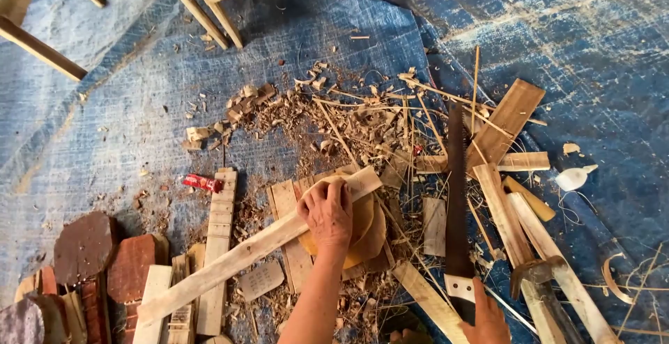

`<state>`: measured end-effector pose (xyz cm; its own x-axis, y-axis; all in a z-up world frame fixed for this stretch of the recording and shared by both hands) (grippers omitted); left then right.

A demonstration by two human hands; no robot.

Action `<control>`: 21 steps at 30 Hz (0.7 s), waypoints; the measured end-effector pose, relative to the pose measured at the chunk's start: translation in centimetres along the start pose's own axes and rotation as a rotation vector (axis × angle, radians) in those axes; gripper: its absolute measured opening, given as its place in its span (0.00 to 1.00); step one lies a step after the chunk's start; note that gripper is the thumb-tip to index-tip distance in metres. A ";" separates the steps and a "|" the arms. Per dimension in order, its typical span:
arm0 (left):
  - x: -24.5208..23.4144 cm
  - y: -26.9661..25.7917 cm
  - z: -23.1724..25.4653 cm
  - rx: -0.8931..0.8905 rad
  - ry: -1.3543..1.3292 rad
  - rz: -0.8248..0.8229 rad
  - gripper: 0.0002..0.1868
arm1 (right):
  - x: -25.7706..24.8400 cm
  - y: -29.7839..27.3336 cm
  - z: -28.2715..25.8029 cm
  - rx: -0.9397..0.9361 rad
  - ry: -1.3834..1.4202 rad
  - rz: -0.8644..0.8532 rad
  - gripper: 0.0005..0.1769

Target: The person is sawing a wooden plank and then using a small metal blade to scrape and shape a circular wooden component, likely for a musical instrument, while sitting on a tarp-covered floor.

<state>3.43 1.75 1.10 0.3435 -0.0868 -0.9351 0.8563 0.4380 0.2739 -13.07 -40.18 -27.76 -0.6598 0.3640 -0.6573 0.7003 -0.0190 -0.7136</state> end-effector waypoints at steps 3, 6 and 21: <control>0.0 0.0 0.1 0.009 0.005 0.032 0.08 | -0.7 -0.2 -1.8 0.021 -0.052 0.050 0.71; 0.0 -0.1 0.1 0.003 0.010 0.021 0.10 | -4.5 -2.5 -4.3 -0.001 0.128 0.055 0.73; -0.1 -0.1 0.1 -0.003 0.014 0.022 0.09 | -10.1 -10.7 -10.2 -0.070 0.802 0.071 0.54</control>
<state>3.39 1.62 1.23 0.3567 -0.0651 -0.9319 0.8476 0.4421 0.2935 -11.15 -34.15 -10.98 -0.2350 0.9221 -0.3074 0.7664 -0.0187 -0.6421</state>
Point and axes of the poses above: each hand's wrist, its own y-axis towards the middle knuckle, its own x-axis out of the palm, z = x × y, the point moved 4 cm from there along y, towards the middle knuckle, and after that the axes turned 3 degrees about y, right-handed, at the moved point
